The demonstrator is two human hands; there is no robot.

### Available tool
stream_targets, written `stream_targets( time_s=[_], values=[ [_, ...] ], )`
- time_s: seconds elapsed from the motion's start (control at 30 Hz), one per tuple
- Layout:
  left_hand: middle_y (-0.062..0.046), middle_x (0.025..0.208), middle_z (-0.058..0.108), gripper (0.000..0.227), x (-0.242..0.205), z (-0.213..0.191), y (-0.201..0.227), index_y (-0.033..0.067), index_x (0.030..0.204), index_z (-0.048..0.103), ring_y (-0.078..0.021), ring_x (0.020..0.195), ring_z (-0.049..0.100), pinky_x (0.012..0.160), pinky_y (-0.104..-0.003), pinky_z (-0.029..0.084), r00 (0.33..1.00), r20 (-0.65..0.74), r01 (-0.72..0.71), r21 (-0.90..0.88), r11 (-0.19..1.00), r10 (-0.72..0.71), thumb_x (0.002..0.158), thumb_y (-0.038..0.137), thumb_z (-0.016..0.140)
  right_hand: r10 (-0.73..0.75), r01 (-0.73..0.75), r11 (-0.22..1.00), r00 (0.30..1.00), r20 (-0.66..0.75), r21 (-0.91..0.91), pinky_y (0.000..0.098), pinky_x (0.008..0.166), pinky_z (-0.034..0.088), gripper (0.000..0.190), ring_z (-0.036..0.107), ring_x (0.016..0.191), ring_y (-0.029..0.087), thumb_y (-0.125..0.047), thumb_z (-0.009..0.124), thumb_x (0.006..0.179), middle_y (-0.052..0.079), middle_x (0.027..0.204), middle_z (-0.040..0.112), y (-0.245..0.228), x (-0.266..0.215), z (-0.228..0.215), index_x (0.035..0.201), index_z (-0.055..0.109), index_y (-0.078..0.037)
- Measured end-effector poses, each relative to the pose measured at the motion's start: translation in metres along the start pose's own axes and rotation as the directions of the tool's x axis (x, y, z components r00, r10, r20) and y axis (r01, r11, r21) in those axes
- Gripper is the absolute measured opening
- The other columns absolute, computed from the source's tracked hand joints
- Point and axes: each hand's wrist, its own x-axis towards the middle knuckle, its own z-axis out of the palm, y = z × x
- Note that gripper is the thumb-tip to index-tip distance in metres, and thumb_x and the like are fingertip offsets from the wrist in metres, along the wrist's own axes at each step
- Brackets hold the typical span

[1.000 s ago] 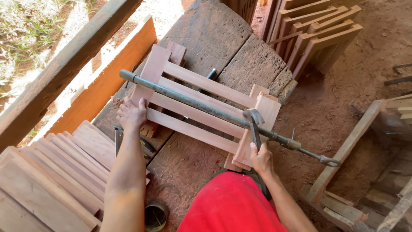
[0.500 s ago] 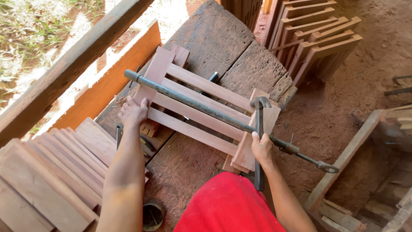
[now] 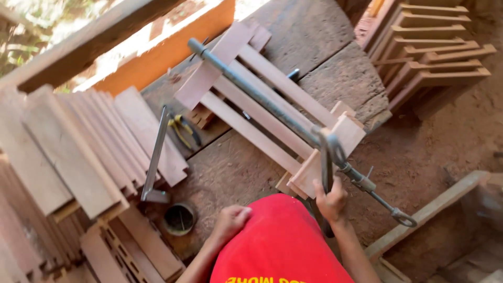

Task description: The person assembles a small slatted wooden frame on a rustic workbench. They position the frame, place a long bar clamp across it, tighten the clamp, hammer nails into the joints, reposition the frame, and finally pick up pliers and nails from a container on the bench.

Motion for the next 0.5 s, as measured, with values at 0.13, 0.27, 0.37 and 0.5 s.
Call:
stream_targets(
  time_s=[0.13,0.27,0.37,0.5],
  values=[
    [-0.001,0.077,0.077,0.016,-0.023,-0.032,0.007,0.0059,0.097,0.08,-0.0116,0.06,0.061,0.055,-0.025,0.049,0.925,-0.17,0.326,-0.105,0.94,-0.34,0.088,0.015,0.07,0.181,-0.403,0.898,0.703,0.687,0.177,0.0268,0.034,0.049,0.046,0.056,0.043,0.016,-0.015,0.063,0.095,0.01,0.068,0.065,-0.062,-0.027,-0.02,0.136,0.056,0.004],
    [-0.011,0.077,0.078,0.022,-0.033,-0.059,0.031,0.0104,0.103,0.081,-0.0173,0.07,0.074,0.068,-0.032,0.059,0.869,-0.437,0.16,-0.201,0.967,-0.234,0.082,0.01,0.083,-0.106,0.114,0.993,0.831,0.546,0.019,0.0496,0.074,0.059,0.039,0.075,0.095,0.038,-0.037,0.084,0.078,0.018,0.094,0.078,-0.002,-0.059,0.063,0.113,0.075,-0.02],
    [-0.012,0.083,0.08,0.045,-0.049,-0.096,0.123,0.0013,0.115,0.074,-0.0172,0.069,0.071,0.073,-0.031,0.058,0.914,-0.375,-0.066,-0.507,0.86,-0.151,0.072,0.0,0.087,-0.24,0.307,0.952,0.755,0.611,-0.005,0.0521,0.08,0.06,0.038,0.073,0.097,0.041,-0.032,0.078,0.081,0.018,0.098,0.077,0.011,-0.062,0.104,0.116,0.072,-0.016],
    [-0.023,0.104,0.068,0.052,-0.089,-0.135,0.209,-0.004,0.103,0.068,-0.0365,0.104,0.067,0.096,-0.043,0.055,0.951,-0.059,-0.221,-0.816,0.535,0.303,0.09,0.046,0.071,-0.468,0.605,0.787,0.711,0.525,-0.118,0.0485,0.075,0.061,0.067,0.068,0.096,0.039,-0.028,0.077,0.084,0.014,0.108,0.063,0.013,-0.062,0.158,0.143,0.051,-0.013]
  ],
)
